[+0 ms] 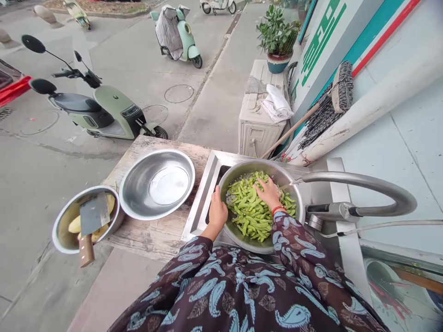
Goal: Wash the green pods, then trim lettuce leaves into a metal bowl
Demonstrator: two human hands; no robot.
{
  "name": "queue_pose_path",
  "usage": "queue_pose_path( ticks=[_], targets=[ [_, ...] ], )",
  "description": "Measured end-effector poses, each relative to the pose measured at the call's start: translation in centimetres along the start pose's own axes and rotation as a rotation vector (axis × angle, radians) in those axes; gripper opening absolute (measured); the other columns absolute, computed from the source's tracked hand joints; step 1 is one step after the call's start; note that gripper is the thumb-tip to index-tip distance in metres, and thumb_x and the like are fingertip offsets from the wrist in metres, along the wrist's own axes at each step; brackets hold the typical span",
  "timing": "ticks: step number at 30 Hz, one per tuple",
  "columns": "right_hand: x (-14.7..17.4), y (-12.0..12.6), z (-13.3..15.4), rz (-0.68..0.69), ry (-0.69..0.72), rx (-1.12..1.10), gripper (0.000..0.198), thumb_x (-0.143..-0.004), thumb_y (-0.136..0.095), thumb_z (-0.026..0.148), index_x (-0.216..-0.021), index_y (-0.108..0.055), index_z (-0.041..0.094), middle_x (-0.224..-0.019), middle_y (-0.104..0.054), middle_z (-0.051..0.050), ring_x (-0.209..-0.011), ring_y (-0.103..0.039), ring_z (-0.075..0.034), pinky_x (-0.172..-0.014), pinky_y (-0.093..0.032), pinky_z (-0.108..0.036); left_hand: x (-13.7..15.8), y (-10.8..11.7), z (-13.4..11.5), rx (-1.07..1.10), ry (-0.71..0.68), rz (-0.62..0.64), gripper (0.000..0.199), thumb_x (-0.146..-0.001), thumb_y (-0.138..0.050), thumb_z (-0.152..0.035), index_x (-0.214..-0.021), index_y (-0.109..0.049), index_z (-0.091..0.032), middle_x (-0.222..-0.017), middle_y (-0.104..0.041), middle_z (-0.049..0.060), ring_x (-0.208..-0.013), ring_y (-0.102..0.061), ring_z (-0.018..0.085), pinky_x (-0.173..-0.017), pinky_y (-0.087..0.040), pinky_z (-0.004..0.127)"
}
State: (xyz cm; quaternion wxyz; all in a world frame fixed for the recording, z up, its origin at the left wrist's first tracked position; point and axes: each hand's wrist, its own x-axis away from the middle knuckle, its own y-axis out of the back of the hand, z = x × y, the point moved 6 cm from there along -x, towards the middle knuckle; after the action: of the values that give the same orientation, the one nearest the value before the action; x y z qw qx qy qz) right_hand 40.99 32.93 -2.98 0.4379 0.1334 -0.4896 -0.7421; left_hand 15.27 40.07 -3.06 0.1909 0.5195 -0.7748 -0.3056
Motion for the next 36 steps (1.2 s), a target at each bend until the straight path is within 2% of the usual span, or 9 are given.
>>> queue_pose_path(
  ticks=[4,8,10,16,21,24,29,33,36],
  targets=[
    [6.6,-2.4,4.4,0.123,0.376,0.133,0.055,-0.090,-0.050,0.060,-0.139,-0.056,0.035,-0.158,-0.037,-0.003,-0.138,-0.036,-0.040,-0.108,-0.034,-0.058,-0.1,-0.3,0.8,0.026,0.011,-0.004,0.072,-0.086,-0.037,-0.008,-0.156,-0.019,-0.011,-0.144,-0.043,0.022,-0.139,-0.041,0.031,-0.112,-0.039,0.051],
    [12.8,-3.3,4.6,0.063,0.553,0.176,0.059,-0.087,-0.060,0.051,-0.144,-0.048,0.040,-0.158,-0.038,0.001,-0.143,-0.023,-0.044,-0.110,-0.026,-0.063,-0.2,-0.7,1.7,0.030,0.036,-0.012,0.071,-0.087,-0.037,-0.009,-0.156,-0.019,-0.015,-0.144,-0.043,0.019,-0.137,-0.043,0.031,-0.112,-0.039,0.053],
    [11.9,-3.6,4.4,0.036,0.531,0.198,0.058,-0.086,-0.062,0.051,-0.141,-0.051,0.039,-0.157,-0.039,-0.001,-0.142,-0.025,-0.044,-0.110,-0.027,-0.062,-0.2,-0.8,1.7,0.026,0.039,-0.007,0.071,-0.087,-0.036,-0.010,-0.156,-0.018,-0.014,-0.143,-0.043,0.020,-0.136,-0.044,0.031,-0.111,-0.040,0.052],
    [1.6,-2.0,1.6,-0.063,0.277,0.167,0.044,-0.095,-0.046,0.044,-0.135,-0.057,0.027,-0.134,-0.055,-0.014,-0.112,-0.056,-0.031,-0.094,-0.047,-0.047,0.0,-0.5,2.2,0.049,0.065,0.041,0.074,-0.086,-0.041,-0.012,-0.157,-0.019,-0.018,-0.145,-0.042,0.017,-0.138,-0.042,0.030,-0.111,-0.041,0.049],
    [-1.0,0.7,-2.5,-0.223,0.237,0.160,0.048,-0.094,-0.044,0.035,-0.139,-0.053,0.021,-0.141,-0.050,-0.014,-0.121,-0.052,-0.030,-0.103,-0.042,-0.045,-0.1,-0.6,2.8,0.043,0.057,0.070,0.077,-0.082,-0.044,-0.009,-0.156,-0.022,-0.018,-0.144,-0.044,0.017,-0.139,-0.041,0.031,-0.113,-0.037,0.051],
    [-1.6,-0.5,-1.7,-0.194,0.172,0.170,0.060,-0.093,-0.043,0.044,-0.147,-0.044,0.017,-0.148,-0.046,-0.017,-0.131,-0.046,-0.034,-0.108,-0.036,-0.050,-0.1,-0.7,2.2,0.055,0.025,0.037,0.079,-0.081,-0.042,-0.006,-0.156,-0.019,-0.014,-0.146,-0.041,0.019,-0.140,-0.039,0.030,-0.115,-0.036,0.048],
    [2.8,-3.7,2.3,0.120,0.404,0.211,0.075,-0.088,-0.053,0.051,-0.156,-0.029,0.029,-0.153,-0.044,-0.009,-0.134,-0.042,-0.038,-0.106,-0.038,-0.053,-0.1,-0.7,2.0,0.093,0.000,0.010,0.076,-0.083,-0.038,-0.005,-0.156,-0.020,-0.015,-0.148,-0.038,0.019,-0.143,-0.035,0.029,-0.118,-0.031,0.051],
    [10.2,-3.6,0.9,0.148,0.546,0.304,0.067,-0.088,-0.056,0.053,-0.151,-0.035,0.044,-0.154,-0.044,-0.002,-0.138,-0.035,-0.045,-0.102,-0.039,-0.061,0.0,-1.0,2.9,0.134,0.039,0.048,0.075,-0.081,-0.039,-0.004,-0.154,-0.026,-0.016,-0.149,-0.036,0.019,-0.143,-0.035,0.029,-0.119,-0.031,0.051],
    [11.8,-4.3,1.0,0.114,0.579,0.335,0.066,-0.087,-0.056,0.056,-0.149,-0.038,0.045,-0.160,-0.034,-0.001,-0.140,-0.031,-0.046,-0.105,-0.032,-0.065,0.3,-1.0,2.8,0.148,0.029,0.024,0.076,-0.080,-0.040,-0.003,-0.154,-0.028,-0.016,-0.148,-0.037,0.018,-0.142,-0.035,0.028,-0.119,-0.031,0.049]
  ],
)
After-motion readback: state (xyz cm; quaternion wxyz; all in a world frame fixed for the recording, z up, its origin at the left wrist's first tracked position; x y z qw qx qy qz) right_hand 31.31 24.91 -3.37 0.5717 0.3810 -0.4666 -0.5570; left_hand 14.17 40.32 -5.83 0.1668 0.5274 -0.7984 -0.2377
